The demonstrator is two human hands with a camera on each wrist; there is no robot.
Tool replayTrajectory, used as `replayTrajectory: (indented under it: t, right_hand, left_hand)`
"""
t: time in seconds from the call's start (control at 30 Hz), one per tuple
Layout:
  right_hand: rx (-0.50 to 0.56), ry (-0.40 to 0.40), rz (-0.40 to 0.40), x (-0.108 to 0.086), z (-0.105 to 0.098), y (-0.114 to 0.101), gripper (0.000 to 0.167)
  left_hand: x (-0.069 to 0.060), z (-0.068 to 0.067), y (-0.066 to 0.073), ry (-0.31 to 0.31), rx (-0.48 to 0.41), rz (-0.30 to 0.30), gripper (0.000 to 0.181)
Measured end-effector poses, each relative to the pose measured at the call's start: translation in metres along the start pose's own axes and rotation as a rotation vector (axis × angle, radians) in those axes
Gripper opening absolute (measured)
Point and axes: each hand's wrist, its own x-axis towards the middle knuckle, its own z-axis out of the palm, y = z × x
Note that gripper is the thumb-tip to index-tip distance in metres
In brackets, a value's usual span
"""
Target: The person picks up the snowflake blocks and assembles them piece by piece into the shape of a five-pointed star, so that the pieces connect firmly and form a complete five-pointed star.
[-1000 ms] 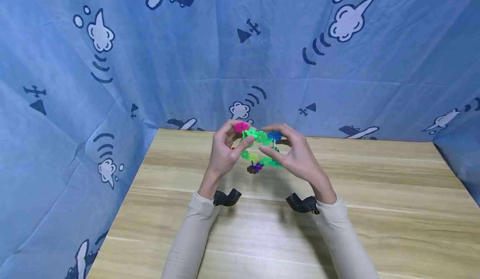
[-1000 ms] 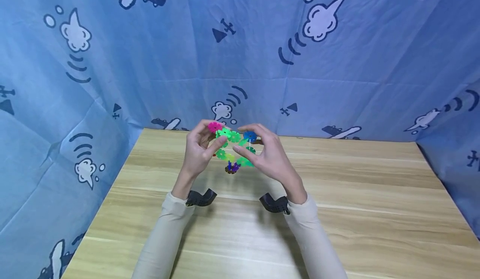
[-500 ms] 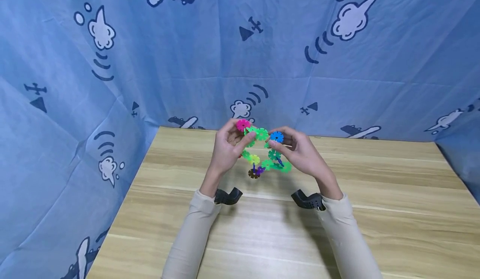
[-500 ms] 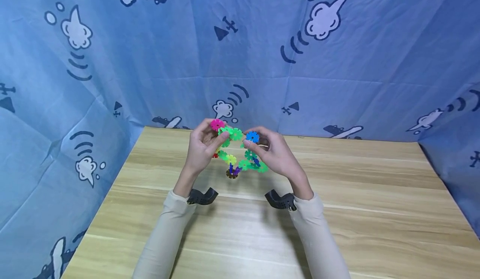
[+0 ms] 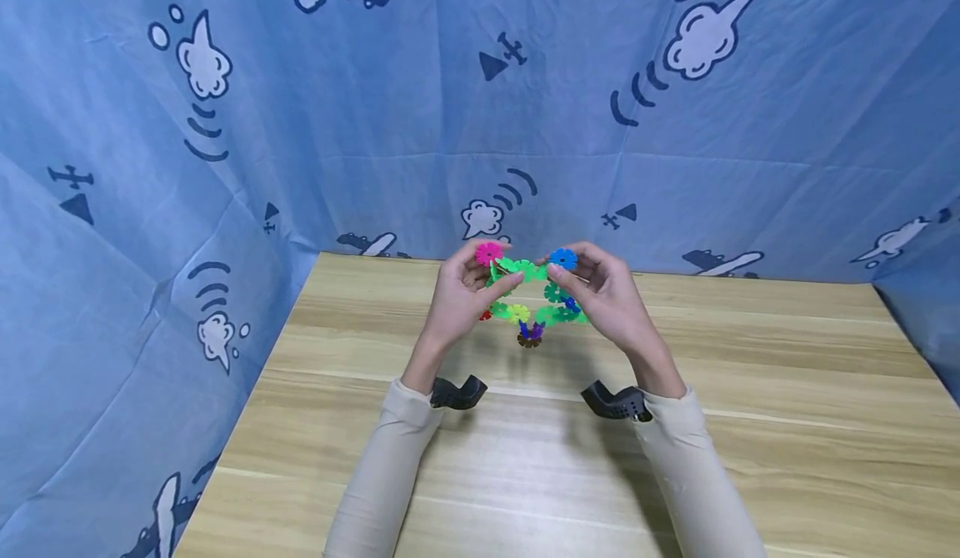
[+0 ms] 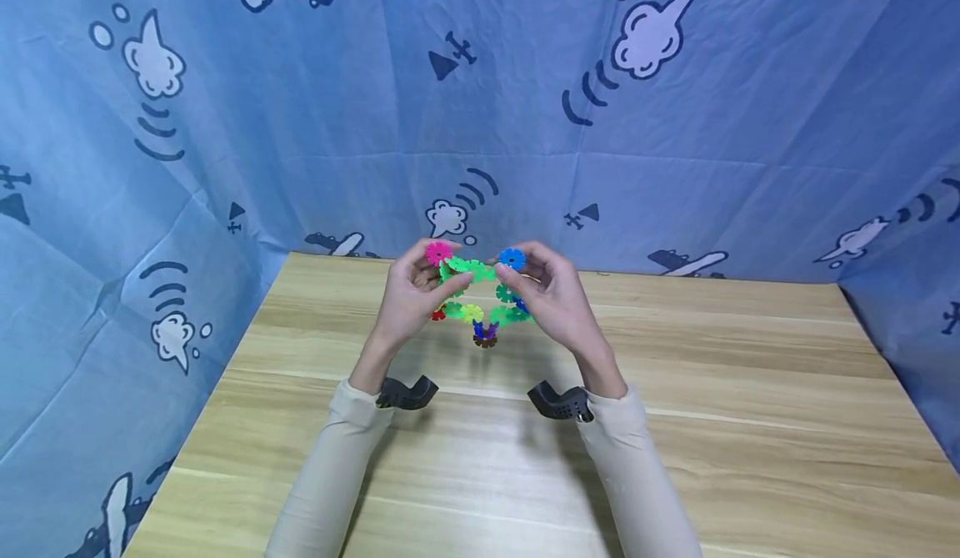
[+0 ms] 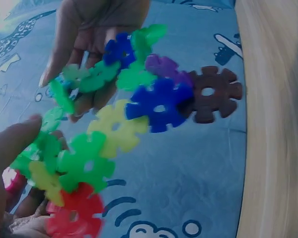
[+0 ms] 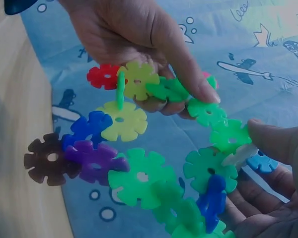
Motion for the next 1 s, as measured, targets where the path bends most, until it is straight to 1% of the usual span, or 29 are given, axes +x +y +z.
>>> replayTrajectory:
  t: [0.07,0.33,0.47,0.6,0.83,1.0]
  right_hand:
    - [0.008,0.009,-0.007,0.001,0.001,0.001,0.025]
    - [0.029,0.026,-0.024,-0.001,0.002,0.0,0.025]
    - [0.041,0.023,-0.035,-0.001,0.003,-0.002,0.024]
    - [0.061,0.031,-0.032,-0.001,0.004,-0.003,0.021]
    - [0.073,0.049,-0.021,-0.002,0.004,-0.007,0.019]
    - [0.081,0.053,-0.02,-0.004,0.003,-0.01,0.017]
  left_hand:
    - [0.0,0.001,0.0,-0.01,0.02,-0.003,0.039]
    - [-0.001,0.001,0.001,-0.014,0.087,-0.018,0.038]
    - [-0.001,0.001,0.002,-0.014,0.102,-0.032,0.035]
    - [-0.001,0.002,0.002,-0.007,0.096,-0.031,0.031]
    - [-0.001,0.004,0.003,0.001,0.049,-0.014,0.03]
    - [-0.002,0.005,0.003,0.0,0.008,-0.028,0.031]
